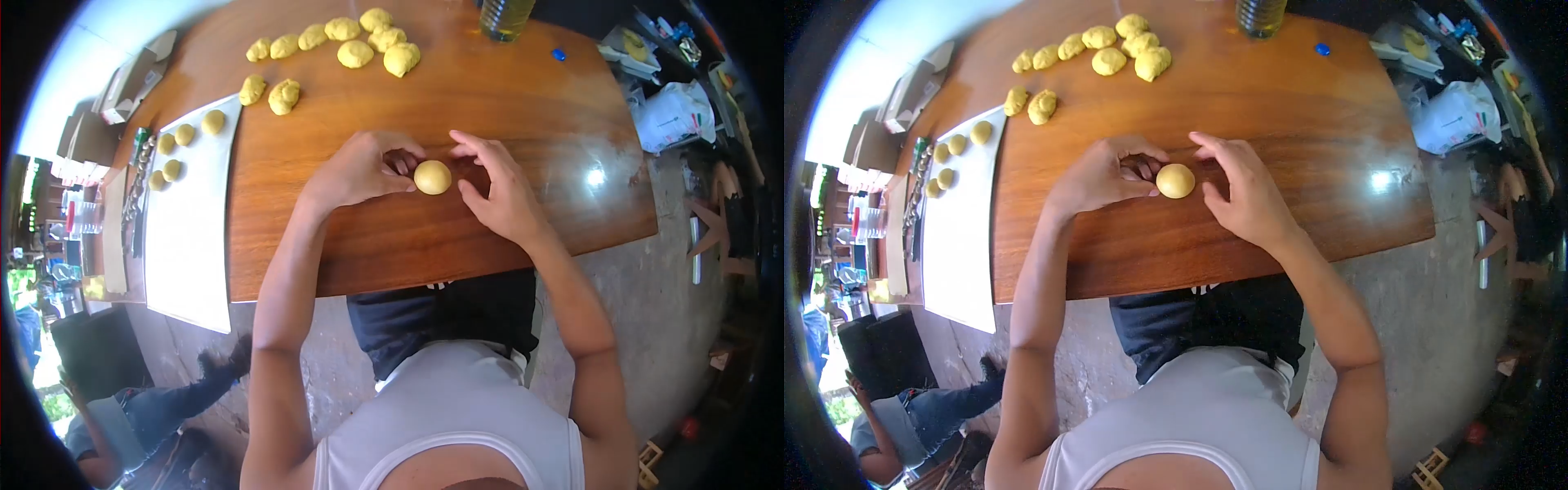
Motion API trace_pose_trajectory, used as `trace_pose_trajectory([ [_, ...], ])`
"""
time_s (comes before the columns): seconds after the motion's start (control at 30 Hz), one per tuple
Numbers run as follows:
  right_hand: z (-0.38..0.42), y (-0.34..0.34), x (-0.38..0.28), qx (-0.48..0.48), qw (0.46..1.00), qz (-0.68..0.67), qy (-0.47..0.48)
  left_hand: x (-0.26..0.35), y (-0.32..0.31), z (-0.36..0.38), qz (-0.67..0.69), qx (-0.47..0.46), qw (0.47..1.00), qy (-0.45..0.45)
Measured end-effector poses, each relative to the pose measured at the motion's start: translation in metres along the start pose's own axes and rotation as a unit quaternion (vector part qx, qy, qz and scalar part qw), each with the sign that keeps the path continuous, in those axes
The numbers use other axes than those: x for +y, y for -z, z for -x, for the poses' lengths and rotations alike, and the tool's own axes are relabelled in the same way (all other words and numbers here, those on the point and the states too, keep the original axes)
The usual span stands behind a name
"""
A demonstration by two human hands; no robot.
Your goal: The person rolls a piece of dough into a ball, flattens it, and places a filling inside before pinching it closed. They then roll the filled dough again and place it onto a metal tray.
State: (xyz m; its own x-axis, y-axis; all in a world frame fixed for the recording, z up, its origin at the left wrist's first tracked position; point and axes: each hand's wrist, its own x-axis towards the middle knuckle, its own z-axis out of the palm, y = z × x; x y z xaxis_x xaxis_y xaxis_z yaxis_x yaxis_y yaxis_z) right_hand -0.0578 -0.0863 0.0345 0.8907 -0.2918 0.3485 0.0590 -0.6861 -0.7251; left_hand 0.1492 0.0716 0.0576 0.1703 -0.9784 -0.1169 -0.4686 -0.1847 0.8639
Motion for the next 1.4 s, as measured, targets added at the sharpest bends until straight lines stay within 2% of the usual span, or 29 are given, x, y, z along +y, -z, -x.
trace_pose_trajectory([
  [0.03, 0.005, -0.005, 0.006, 0.008, 1.0, 0.006, 0.009, -0.001, 0.0, 0.004, -0.009, 0.003, 1.0, -0.01],
  [0.07, 0.011, -0.012, 0.014, 0.064, 0.988, -0.126, -0.064, -0.001, 0.0, 0.01, 0.11, 0.027, 0.993, 0.02],
  [0.1, 0.01, -0.013, 0.011, 0.114, 0.951, -0.256, -0.134, -0.002, -0.001, 0.015, 0.228, 0.049, 0.971, 0.049],
  [0.13, 0.013, -0.012, 0.007, 0.116, 0.952, -0.254, -0.125, -0.003, -0.006, 0.019, 0.224, 0.053, 0.972, 0.042],
  [0.2, 0.017, -0.013, -0.016, 0.168, 0.841, -0.453, -0.245, -0.003, -0.02, 0.022, 0.412, 0.192, 0.882, 0.122],
  [0.23, 0.018, -0.018, -0.018, 0.173, 0.836, -0.457, -0.249, -0.002, -0.026, 0.022, 0.409, 0.193, 0.884, 0.118],
  [0.3, 0.018, -0.026, -0.023, 0.158, 0.842, -0.458, -0.238, 0.002, -0.038, 0.023, 0.482, 0.2, 0.843, 0.134],
  [0.4, 0.019, -0.031, -0.026, 0.146, 0.855, -0.44, -0.232, 0.004, -0.042, 0.024, 0.483, 0.225, 0.835, 0.136],
  [0.63, 0.015, -0.038, -0.037, 0.147, 0.893, -0.356, -0.234, 0.015, -0.051, 0.023, 0.454, 0.26, 0.843, 0.126],
  [0.83, 0.017, -0.045, -0.03, 0.17, 0.864, -0.417, -0.227, 0.015, -0.059, 0.026, 0.461, 0.276, 0.835, 0.121],
  [0.97, 0.016, -0.048, -0.025, 0.165, 0.864, -0.42, -0.222, 0.012, -0.06, 0.026, 0.453, 0.29, 0.836, 0.11],
  [1.03, 0.015, -0.044, -0.024, 0.174, 0.884, -0.379, -0.21, 0.013, -0.061, 0.025, 0.451, 0.296, 0.836, 0.103],
  [1.13, 0.017, -0.046, -0.019, 0.16, 0.884, -0.388, -0.205, 0.018, -0.064, 0.021, 0.432, 0.302, 0.841, 0.117],
  [1.17, 0.018, -0.044, -0.013, 0.181, 0.895, -0.365, -0.182, 0.018, -0.063, 0.019, 0.298, 0.318, 0.895, 0.095],
  [1.2, 0.021, -0.041, -0.005, 0.194, 0.904, -0.346, -0.158, 0.017, -0.061, 0.023, 0.156, 0.334, 0.926, 0.078],
  [1.27, 0.029, -0.025, 0.015, 0.255, 0.898, -0.329, -0.143, 0.043, -0.065, 0.021, -0.109, 0.289, 0.949, 0.061],
  [1.33, 0.041, -0.014, 0.035, 0.219, 0.906, -0.333, -0.144, 0.045, -0.08, 0.008, -0.236, 0.313, 0.917, 0.078],
  [1.4, 0.052, -0.004, 0.034, 0.163, 0.909, -0.373, -0.088, 0.05, -0.086, -0.008, -0.245, 0.286, 0.921, 0.097],
])
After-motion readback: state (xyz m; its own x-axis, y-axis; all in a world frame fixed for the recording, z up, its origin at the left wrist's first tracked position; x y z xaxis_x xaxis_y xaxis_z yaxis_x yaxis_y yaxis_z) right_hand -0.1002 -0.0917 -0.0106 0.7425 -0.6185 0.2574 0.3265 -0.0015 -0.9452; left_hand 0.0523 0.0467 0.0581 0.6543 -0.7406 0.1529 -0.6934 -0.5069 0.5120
